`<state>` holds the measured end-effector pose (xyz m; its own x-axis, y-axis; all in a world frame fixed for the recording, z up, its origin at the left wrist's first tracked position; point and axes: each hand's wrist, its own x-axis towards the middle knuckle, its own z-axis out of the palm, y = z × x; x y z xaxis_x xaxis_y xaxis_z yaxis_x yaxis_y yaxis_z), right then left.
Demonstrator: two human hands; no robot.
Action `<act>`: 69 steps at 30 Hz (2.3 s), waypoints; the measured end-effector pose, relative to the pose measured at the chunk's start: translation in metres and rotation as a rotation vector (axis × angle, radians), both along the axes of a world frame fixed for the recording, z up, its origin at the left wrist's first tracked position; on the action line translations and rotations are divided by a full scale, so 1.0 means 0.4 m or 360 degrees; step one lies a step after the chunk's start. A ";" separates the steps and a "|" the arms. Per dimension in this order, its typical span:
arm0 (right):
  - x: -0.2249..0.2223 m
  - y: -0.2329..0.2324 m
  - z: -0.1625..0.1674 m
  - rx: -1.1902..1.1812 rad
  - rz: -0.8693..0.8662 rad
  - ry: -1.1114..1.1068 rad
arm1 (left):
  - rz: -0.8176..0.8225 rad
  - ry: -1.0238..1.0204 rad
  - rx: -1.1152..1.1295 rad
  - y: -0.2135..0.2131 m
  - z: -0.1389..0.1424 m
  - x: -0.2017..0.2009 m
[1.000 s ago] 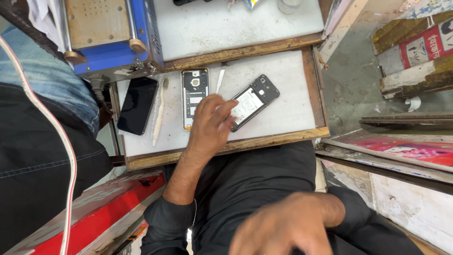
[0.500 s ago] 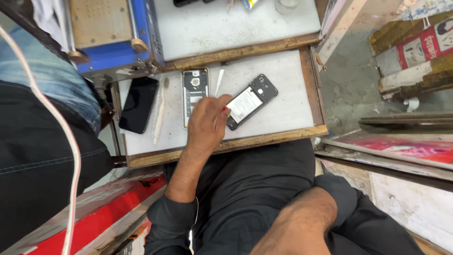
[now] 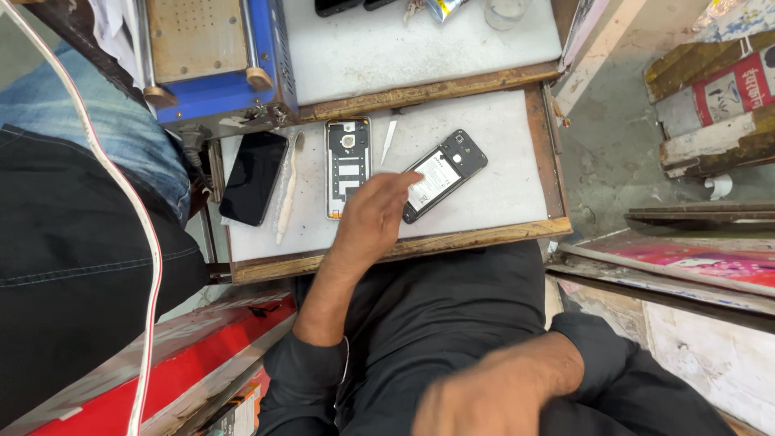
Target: The person uses a red-handled tool to apply a substance to the internal components of a disassembled mobile phone. They repeatedly apply the substance to different areas of the phone's interior while holding the device steady with their other hand.
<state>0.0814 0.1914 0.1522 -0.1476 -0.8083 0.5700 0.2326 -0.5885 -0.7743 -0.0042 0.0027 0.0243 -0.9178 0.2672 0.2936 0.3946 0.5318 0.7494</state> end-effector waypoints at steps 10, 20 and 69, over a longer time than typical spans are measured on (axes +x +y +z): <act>-0.110 0.064 -0.296 0.1354 -0.2180 0.0893 | -0.0049 0.0207 0.0077 -0.009 0.033 0.000; -0.119 0.044 -0.363 0.1624 -0.2496 0.1179 | 0.0022 -0.0041 0.0068 0.004 0.035 -0.005; -0.112 0.037 -0.360 0.1618 -0.2575 0.1280 | -0.0069 0.0379 0.0032 -0.001 0.011 -0.005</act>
<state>0.0366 0.2064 0.0083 -0.8915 -0.2321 0.3890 -0.4217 0.7387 -0.5258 -0.0061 0.0023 0.0286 -0.8100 0.2966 0.5059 0.5833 0.4964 0.6429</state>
